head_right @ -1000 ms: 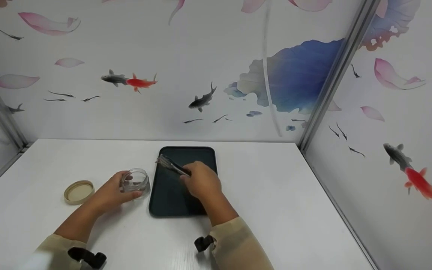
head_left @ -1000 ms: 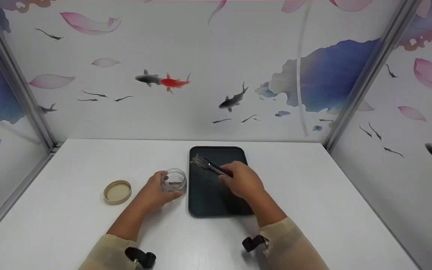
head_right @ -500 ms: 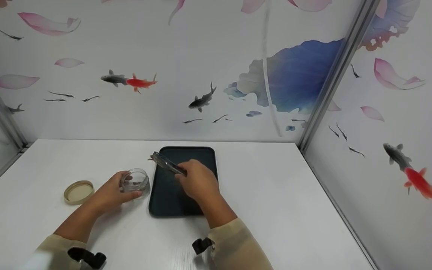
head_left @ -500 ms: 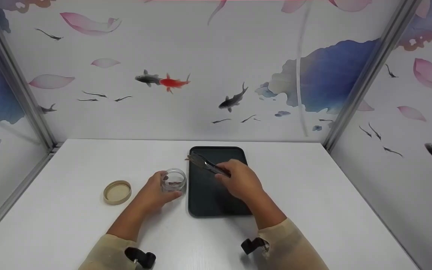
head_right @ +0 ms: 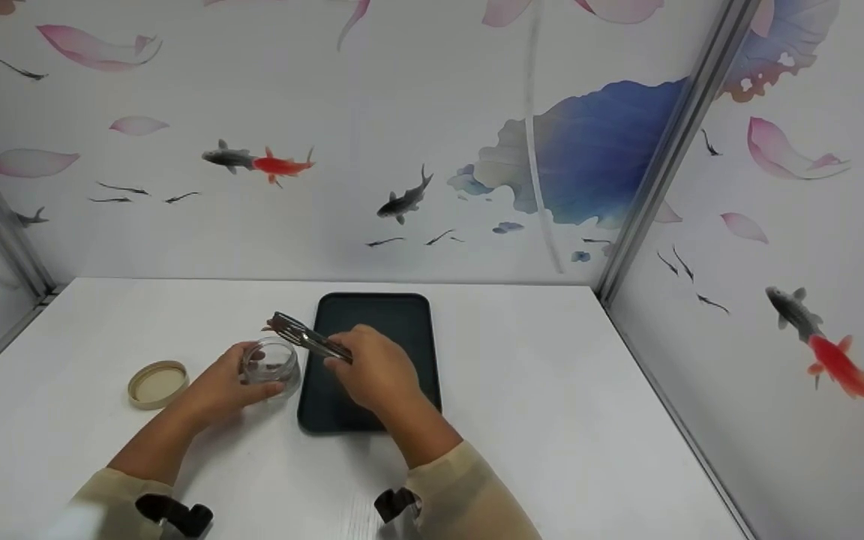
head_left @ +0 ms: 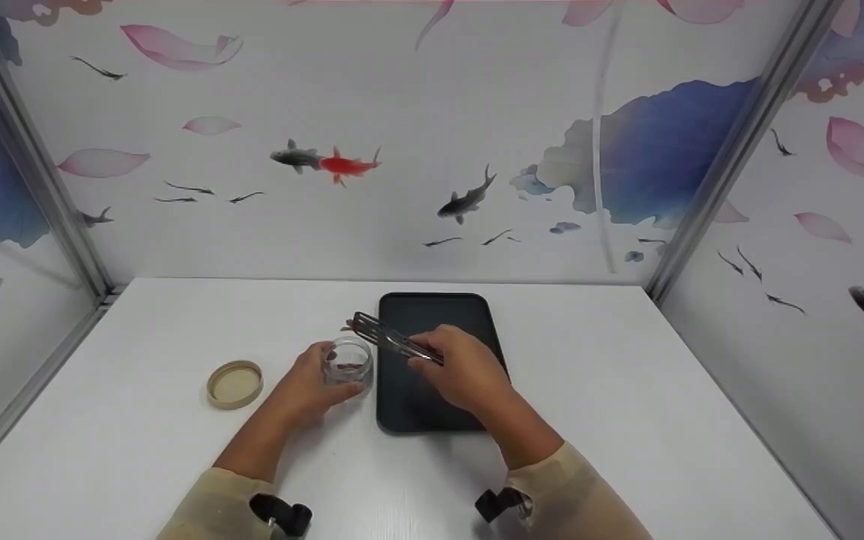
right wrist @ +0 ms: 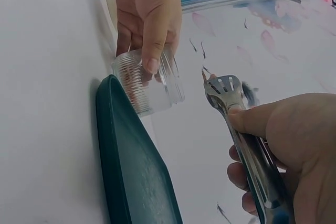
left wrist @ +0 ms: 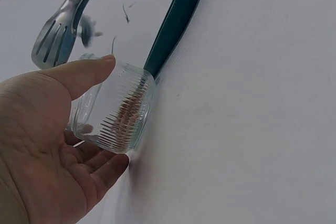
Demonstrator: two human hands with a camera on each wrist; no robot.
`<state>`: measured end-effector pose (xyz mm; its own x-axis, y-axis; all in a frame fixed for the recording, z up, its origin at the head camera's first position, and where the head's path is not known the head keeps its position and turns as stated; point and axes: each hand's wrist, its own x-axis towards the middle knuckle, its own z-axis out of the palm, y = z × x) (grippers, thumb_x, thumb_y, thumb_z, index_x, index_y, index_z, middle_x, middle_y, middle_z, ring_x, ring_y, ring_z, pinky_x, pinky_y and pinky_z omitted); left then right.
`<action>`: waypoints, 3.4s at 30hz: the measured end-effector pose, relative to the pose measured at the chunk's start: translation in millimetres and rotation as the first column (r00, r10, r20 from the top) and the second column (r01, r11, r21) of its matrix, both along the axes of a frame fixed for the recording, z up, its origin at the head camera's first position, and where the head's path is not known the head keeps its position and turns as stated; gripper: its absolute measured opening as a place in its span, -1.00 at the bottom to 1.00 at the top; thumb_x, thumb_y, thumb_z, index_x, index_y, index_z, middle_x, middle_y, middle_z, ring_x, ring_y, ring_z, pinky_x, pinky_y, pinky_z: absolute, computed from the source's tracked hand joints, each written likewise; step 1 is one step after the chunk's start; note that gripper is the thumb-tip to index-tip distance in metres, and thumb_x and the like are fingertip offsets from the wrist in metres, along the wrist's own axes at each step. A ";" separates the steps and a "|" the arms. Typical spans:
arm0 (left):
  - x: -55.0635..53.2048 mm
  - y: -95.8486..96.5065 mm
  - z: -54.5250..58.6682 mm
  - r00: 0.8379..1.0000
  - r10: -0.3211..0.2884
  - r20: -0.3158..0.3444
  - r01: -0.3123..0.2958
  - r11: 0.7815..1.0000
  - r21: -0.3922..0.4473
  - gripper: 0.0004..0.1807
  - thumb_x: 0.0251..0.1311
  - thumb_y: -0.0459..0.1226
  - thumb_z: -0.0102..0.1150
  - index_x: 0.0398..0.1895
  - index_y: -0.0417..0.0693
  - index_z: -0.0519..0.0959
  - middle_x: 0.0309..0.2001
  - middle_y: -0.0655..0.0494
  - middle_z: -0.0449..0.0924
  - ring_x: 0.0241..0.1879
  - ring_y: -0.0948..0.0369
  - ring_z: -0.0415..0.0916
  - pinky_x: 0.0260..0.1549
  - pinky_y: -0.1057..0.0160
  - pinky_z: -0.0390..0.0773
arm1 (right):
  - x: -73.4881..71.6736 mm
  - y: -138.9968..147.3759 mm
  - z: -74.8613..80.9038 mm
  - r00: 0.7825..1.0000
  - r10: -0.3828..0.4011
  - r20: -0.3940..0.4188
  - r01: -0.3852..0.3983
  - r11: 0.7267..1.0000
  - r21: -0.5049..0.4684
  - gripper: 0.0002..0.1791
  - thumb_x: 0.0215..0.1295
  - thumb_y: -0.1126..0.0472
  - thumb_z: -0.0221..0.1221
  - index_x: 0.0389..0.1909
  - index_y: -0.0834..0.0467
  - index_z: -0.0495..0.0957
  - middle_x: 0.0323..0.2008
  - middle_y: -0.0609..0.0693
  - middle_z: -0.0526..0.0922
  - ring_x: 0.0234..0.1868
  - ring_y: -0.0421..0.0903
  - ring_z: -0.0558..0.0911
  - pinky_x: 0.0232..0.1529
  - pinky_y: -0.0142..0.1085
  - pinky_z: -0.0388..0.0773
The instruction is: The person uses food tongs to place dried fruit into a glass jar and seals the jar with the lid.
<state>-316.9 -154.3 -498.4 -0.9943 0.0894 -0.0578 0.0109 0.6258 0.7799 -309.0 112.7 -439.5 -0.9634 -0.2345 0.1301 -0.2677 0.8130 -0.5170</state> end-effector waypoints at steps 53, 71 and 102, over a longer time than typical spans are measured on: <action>1.7 -0.5 0.0 1.000 0.008 0.025 -0.008 1.000 0.011 0.12 0.25 0.04 0.52 0.68 -0.20 0.08 0.62 -0.28 0.22 0.63 -0.24 0.20 0.60 -0.28 0.23 | -46.9 65.5 -10.2 0.970 -0.237 0.053 0.240 0.969 -0.063 -0.17 0.39 -0.21 0.38 0.57 0.05 0.41 0.32 0.13 0.55 0.14 0.02 0.60 0.23 0.00 0.63; -0.8 -1.2 -2.7 0.999 -0.002 0.034 0.000 0.998 0.055 0.12 0.25 0.04 0.53 0.68 -0.20 0.07 0.63 -0.25 0.23 0.64 -0.21 0.20 0.61 -0.26 0.22 | -69.3 136.6 -26.9 0.929 -0.361 0.081 0.367 0.926 -0.090 -0.17 0.48 -0.16 0.29 0.54 0.28 0.38 0.39 0.36 0.52 0.43 0.29 0.54 0.45 0.20 0.49; -2.2 0.3 -3.0 1.000 -0.009 0.015 0.008 0.998 0.055 0.09 0.26 -0.01 0.53 0.66 -0.24 0.11 0.59 -0.28 0.28 0.62 -0.22 0.24 0.59 -0.27 0.24 | -70.8 189.4 -51.3 0.834 -0.512 0.205 0.531 0.846 -0.046 -0.24 0.46 -0.13 0.29 0.44 0.35 0.47 0.28 0.37 0.65 0.17 0.23 0.67 0.24 0.15 0.58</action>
<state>-319.1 -154.0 -501.4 -0.9925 0.1012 -0.0679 0.0037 0.5822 0.8130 -379.8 302.0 -490.8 -0.9476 0.3139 -0.0598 0.2858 0.7488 -0.5980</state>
